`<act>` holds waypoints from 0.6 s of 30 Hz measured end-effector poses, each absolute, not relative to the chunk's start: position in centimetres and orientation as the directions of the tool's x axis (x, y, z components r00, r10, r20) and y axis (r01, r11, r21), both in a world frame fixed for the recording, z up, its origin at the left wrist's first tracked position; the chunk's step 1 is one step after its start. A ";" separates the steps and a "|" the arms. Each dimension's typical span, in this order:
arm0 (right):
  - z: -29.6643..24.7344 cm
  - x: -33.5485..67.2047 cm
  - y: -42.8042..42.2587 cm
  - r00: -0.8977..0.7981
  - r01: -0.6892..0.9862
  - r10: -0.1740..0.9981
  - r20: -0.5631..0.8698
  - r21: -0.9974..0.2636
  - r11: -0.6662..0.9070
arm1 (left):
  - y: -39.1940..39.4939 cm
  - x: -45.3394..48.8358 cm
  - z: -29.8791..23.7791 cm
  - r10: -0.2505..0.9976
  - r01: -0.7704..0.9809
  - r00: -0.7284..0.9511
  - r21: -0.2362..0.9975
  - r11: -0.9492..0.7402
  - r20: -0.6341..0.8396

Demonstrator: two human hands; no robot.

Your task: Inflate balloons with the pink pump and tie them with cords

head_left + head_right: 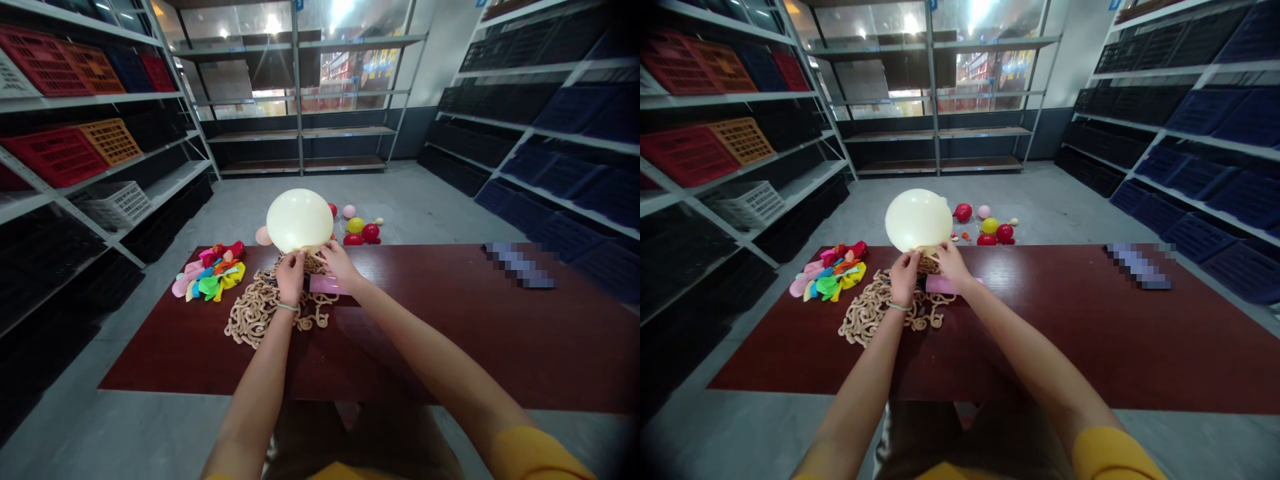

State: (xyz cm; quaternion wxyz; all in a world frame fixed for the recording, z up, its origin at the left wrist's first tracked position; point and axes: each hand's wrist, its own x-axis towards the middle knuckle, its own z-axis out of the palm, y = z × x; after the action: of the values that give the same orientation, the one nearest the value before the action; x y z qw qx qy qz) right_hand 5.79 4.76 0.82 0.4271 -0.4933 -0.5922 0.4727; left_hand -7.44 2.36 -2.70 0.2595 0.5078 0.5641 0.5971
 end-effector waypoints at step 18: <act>5.1 11.2 1.1 -0.164 0.848 0.956 0.243 -0.461 0.262 | 0.6 -5.3 -0.6 0.876 -0.005 -0.368 0.941 -0.338 0.312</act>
State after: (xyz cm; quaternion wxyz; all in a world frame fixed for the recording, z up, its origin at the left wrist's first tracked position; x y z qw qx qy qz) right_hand 11.25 1.12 5.12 0.2475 -0.5973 -0.7550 0.1096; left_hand -5.29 0.57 -0.59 0.3251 0.4585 0.4748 0.6772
